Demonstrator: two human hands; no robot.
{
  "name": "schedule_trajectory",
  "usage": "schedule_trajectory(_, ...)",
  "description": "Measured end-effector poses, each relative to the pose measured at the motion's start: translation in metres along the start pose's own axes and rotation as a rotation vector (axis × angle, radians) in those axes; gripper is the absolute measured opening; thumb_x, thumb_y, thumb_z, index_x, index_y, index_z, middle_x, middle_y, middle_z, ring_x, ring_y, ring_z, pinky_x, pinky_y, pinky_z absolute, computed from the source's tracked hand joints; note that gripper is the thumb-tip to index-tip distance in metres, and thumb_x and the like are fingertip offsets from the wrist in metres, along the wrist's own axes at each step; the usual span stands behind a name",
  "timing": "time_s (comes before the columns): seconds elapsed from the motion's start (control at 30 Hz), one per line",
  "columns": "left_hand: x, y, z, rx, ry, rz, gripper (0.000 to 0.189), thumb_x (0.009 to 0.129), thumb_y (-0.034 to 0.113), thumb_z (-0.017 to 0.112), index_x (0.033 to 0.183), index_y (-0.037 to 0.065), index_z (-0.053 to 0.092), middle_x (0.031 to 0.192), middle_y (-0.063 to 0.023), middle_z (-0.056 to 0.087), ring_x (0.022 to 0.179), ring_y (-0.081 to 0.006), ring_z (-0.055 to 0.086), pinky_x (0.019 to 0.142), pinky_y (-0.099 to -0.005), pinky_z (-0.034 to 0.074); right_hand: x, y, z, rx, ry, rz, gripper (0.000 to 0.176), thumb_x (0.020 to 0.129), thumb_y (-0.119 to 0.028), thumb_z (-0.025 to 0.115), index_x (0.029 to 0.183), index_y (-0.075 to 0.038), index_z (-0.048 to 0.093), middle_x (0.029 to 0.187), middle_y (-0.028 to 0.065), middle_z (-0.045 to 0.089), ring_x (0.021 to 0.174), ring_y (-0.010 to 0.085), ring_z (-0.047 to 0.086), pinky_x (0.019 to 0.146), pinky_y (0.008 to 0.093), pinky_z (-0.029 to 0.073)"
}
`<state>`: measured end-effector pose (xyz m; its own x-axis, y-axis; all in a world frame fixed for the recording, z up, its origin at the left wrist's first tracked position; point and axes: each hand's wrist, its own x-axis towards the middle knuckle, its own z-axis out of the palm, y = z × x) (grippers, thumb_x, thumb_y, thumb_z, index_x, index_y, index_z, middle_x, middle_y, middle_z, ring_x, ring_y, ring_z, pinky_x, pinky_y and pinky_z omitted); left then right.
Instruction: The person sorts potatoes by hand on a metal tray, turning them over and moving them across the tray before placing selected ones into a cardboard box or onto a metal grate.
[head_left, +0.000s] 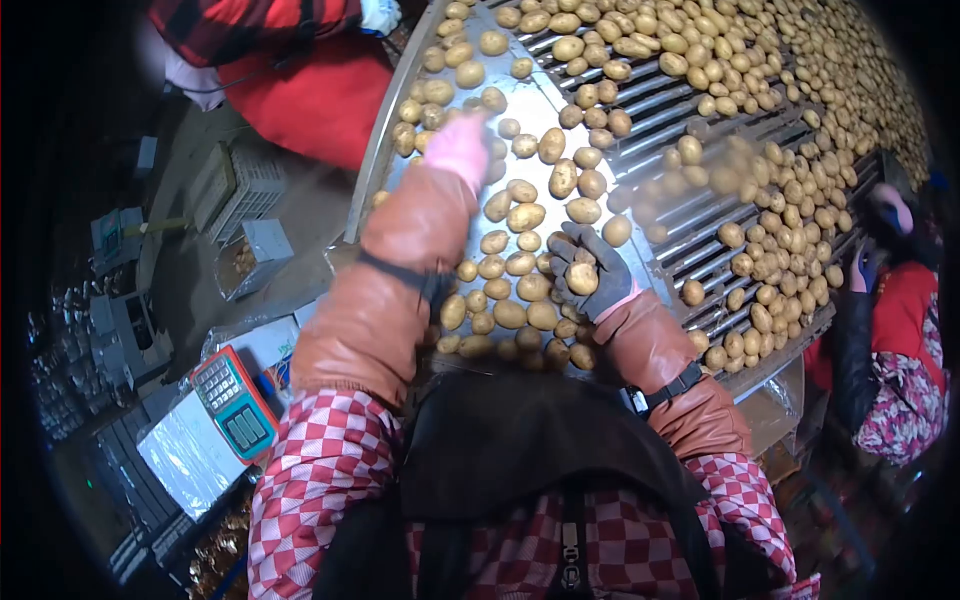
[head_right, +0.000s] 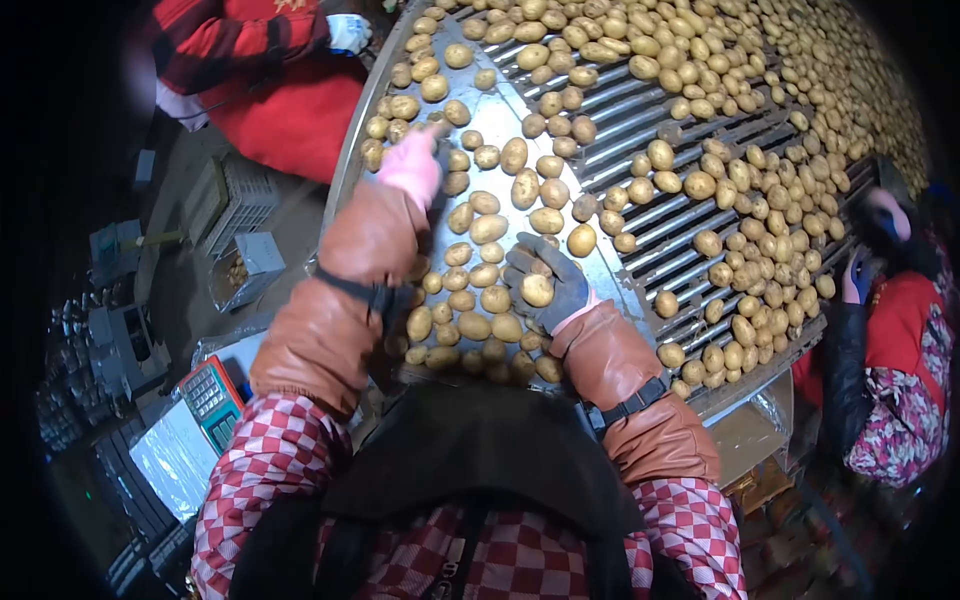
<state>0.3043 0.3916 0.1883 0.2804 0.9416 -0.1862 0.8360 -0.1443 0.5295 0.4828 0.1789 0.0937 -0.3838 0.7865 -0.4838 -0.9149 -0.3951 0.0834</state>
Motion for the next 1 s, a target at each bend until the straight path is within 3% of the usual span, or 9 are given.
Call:
schedule_trajectory(0.1, 0.064, -0.039, 0.027, 0.465, -0.025, 0.085, 0.046, 0.099, 0.018, 0.037, 0.144, 0.017, 0.047, 0.138, -0.0231, 0.054, 0.128, -0.0379, 0.053, 0.109, -0.0449, 0.042, -0.021, -0.003, 0.024, -0.003, 0.043, -0.083, 0.048, 0.105, -0.045, 0.043, 0.134, -0.009, 0.055, 0.115, 0.0098, 0.064, 0.105, 0.0274, 0.061, 0.084, 0.0452, 0.052)
schedule_trajectory(0.23, 0.08, -0.035, 0.027, 0.487, -0.253, 0.03, 0.074, 0.073, 0.005, 0.077, 0.14, 0.018, 0.049, 0.133, -0.0221, 0.057, 0.127, -0.0373, 0.054, 0.105, -0.0441, 0.045, -0.031, -0.018, 0.008, 0.041, 0.007, -0.068, 0.054, 0.105, -0.05, 0.042, 0.138, -0.009, 0.055, 0.117, 0.0105, 0.065, 0.099, 0.027, 0.061, 0.083, 0.0441, 0.052)
schedule_trajectory(0.3, 0.074, -0.053, 0.024, 0.415, -0.228, 0.104, 0.052, 0.084, 0.009, 0.063, 0.135, 0.018, 0.054, 0.131, -0.0207, 0.057, 0.126, -0.0364, 0.054, 0.104, -0.0442, 0.045, -0.03, -0.016, -0.006, -0.124, 0.085, -0.161, 0.055, 0.104, -0.05, 0.042, 0.137, -0.008, 0.056, 0.116, 0.0101, 0.066, 0.098, 0.0272, 0.061, 0.085, 0.0442, 0.052)
schedule_trajectory(0.4, 0.047, -0.058, 0.028, 0.087, -0.057, 0.018, 0.043, 0.088, 0.01, 0.064, 0.129, 0.019, 0.061, 0.122, -0.0179, 0.064, 0.115, -0.0329, 0.062, 0.1, -0.0416, 0.048, -0.017, -0.022, -0.04, 0.225, -0.487, 0.017, 0.053, 0.105, -0.044, 0.041, 0.143, -0.009, 0.049, 0.132, 0.013, 0.06, 0.117, 0.0306, 0.057, 0.095, 0.0466, 0.048)
schedule_trajectory(0.5, -0.037, 0.034, -0.005, -0.108, -0.367, -0.089, 0.056, 0.079, 0.028, 0.08, 0.129, 0.009, 0.061, 0.107, -0.0179, 0.071, 0.096, -0.025, 0.07, 0.084, -0.0377, 0.056, -0.041, -0.014, 0.011, 0.129, -0.238, -0.057, 0.054, 0.104, -0.029, 0.037, 0.154, -0.012, 0.032, 0.163, 0.0143, 0.028, 0.149, 0.0364, 0.027, 0.11, 0.0529, 0.037)
schedule_trajectory(0.67, -0.097, 0.088, 0.012, 0.003, -0.588, 0.014, 0.058, 0.089, 0.041, 0.072, 0.131, 0.004, 0.06, 0.111, -0.0178, 0.07, 0.097, -0.0296, 0.069, 0.09, -0.0383, 0.052, -0.054, 0.006, 0.027, -0.464, -0.218, -0.204, 0.059, 0.101, -0.041, 0.047, 0.151, -0.013, 0.038, 0.153, 0.0138, 0.044, 0.142, 0.0271, 0.039, 0.116, 0.0459, 0.034)
schedule_trajectory(0.8, -0.071, 0.021, 0.063, -0.123, -0.064, 0.164, 0.048, 0.096, 0.037, 0.062, 0.134, 0.007, 0.058, 0.13, -0.0213, 0.061, 0.116, -0.0323, 0.062, 0.098, -0.0412, 0.048, -0.067, 0.014, -0.006, -0.919, -0.037, -0.49, 0.056, 0.102, -0.042, 0.045, 0.148, -0.01, 0.044, 0.151, 0.0136, 0.047, 0.139, 0.0279, 0.043, 0.117, 0.0502, 0.033)
schedule_trajectory(0.87, -0.093, -0.009, 0.089, 0.48, -0.06, 0.425, 0.048, 0.095, 0.039, 0.062, 0.136, 0.015, 0.058, 0.144, -0.0232, 0.049, 0.133, -0.0413, 0.046, 0.11, -0.0528, 0.037, -0.079, 0.016, -0.011, 0.103, -0.259, -0.228, 0.055, 0.103, -0.039, 0.042, 0.149, -0.01, 0.042, 0.151, 0.0158, 0.045, 0.14, 0.0346, 0.041, 0.115, 0.0626, 0.03)
schedule_trajectory(1.0, -0.148, -0.026, 0.09, 0.053, -0.235, 0.44, 0.039, 0.098, 0.034, 0.06, 0.133, 0.016, 0.062, 0.139, -0.0235, 0.056, 0.129, -0.0369, 0.053, 0.109, -0.0449, 0.041, -0.103, 0.019, -0.014, 0.136, -0.211, -0.323, 0.056, 0.104, -0.039, 0.037, 0.151, -0.008, 0.039, 0.152, 0.0179, 0.043, 0.14, 0.0396, 0.04, 0.112, 0.07, 0.028)
